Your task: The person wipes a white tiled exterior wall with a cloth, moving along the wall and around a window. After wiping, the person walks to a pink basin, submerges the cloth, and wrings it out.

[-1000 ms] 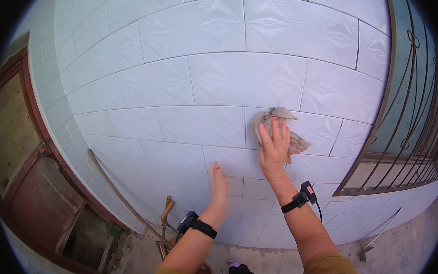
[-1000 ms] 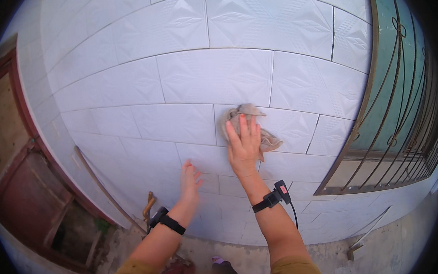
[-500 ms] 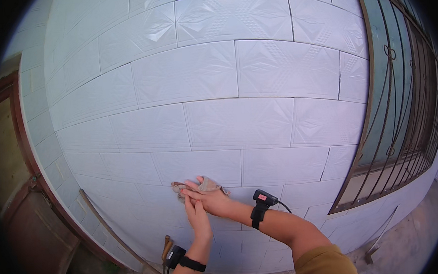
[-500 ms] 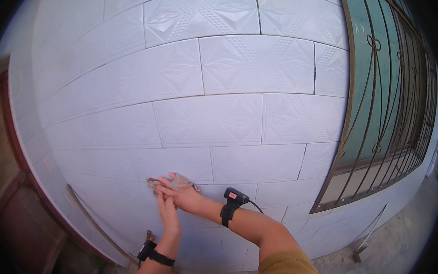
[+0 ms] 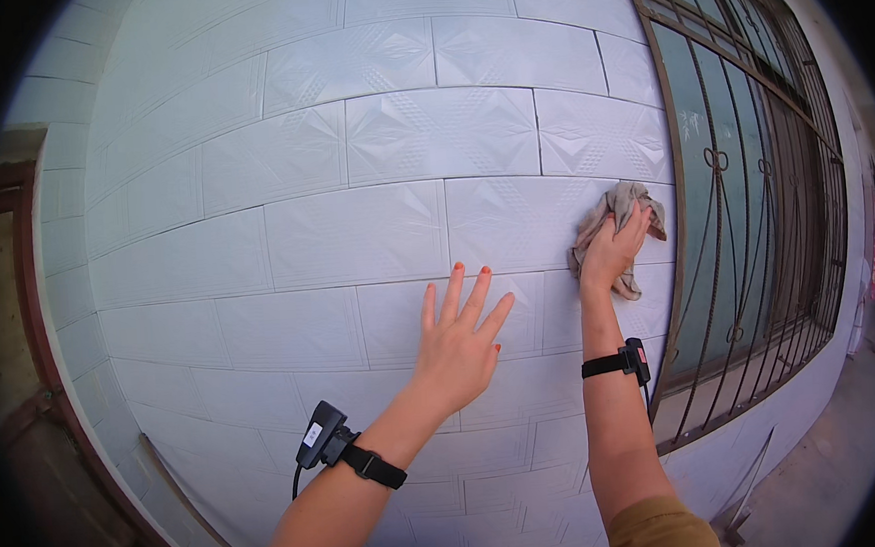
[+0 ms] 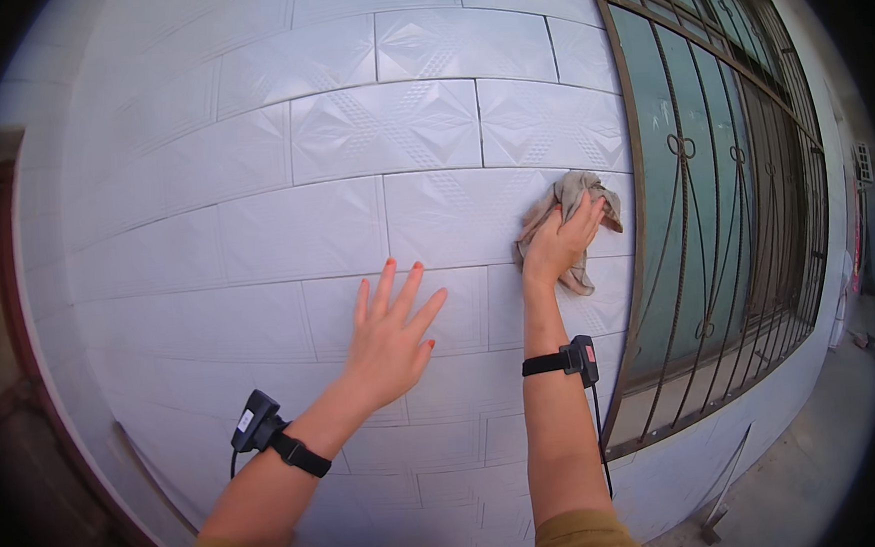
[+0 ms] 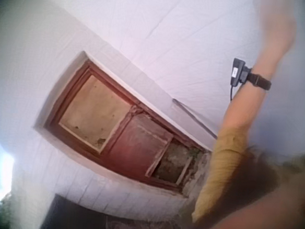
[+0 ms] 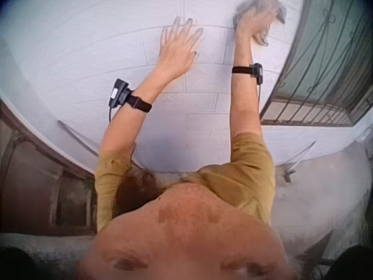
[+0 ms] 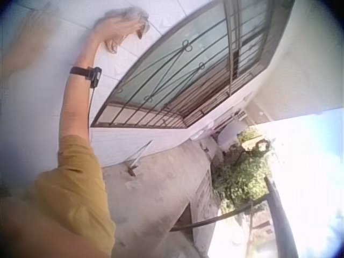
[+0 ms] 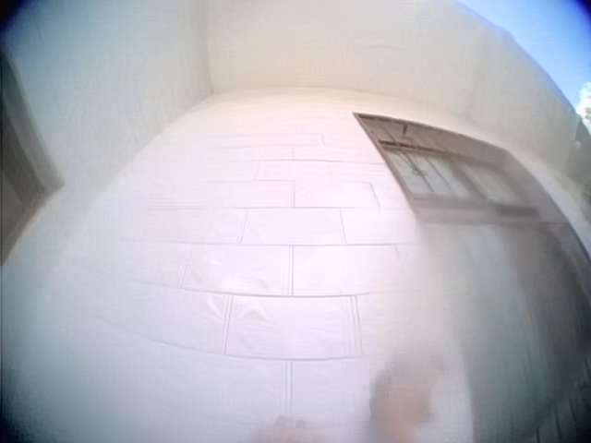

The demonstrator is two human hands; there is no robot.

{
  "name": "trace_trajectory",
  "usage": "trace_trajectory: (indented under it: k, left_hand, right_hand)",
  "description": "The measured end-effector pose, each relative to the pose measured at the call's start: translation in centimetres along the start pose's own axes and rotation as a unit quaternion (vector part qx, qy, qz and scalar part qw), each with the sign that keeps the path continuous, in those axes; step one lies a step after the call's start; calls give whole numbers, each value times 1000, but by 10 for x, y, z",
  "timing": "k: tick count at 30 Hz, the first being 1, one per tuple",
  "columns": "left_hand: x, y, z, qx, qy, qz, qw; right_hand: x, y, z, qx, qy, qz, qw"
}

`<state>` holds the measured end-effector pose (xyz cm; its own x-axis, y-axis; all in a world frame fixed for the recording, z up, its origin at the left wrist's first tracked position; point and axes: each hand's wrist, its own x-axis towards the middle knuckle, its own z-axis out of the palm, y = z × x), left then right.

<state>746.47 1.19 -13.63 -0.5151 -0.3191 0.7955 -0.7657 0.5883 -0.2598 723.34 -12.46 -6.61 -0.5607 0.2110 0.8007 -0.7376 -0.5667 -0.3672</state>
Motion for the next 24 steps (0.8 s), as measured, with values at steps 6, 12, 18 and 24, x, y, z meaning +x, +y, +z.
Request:
trace_trajectory:
  k: [6, 12, 18, 24]
  left_hand:
    - [-23, -96, -21, 80, 206, -180, 959]
    - [-56, -142, -56, 96, 149, -88, 980]
    - [-34, -167, -75, 132, 107, -100, 980]
    - [-36, -214, -96, 156, 79, -95, 980]
  right_hand:
    - [-88, -195, 90, 283, -381, -370, 799]
    - [-152, -221, 140, 273, -430, -565, 649]
    - [48, -146, 123, -27, -179, -448, 876]
    - [198, 18, 130, -186, 62, -61, 979]
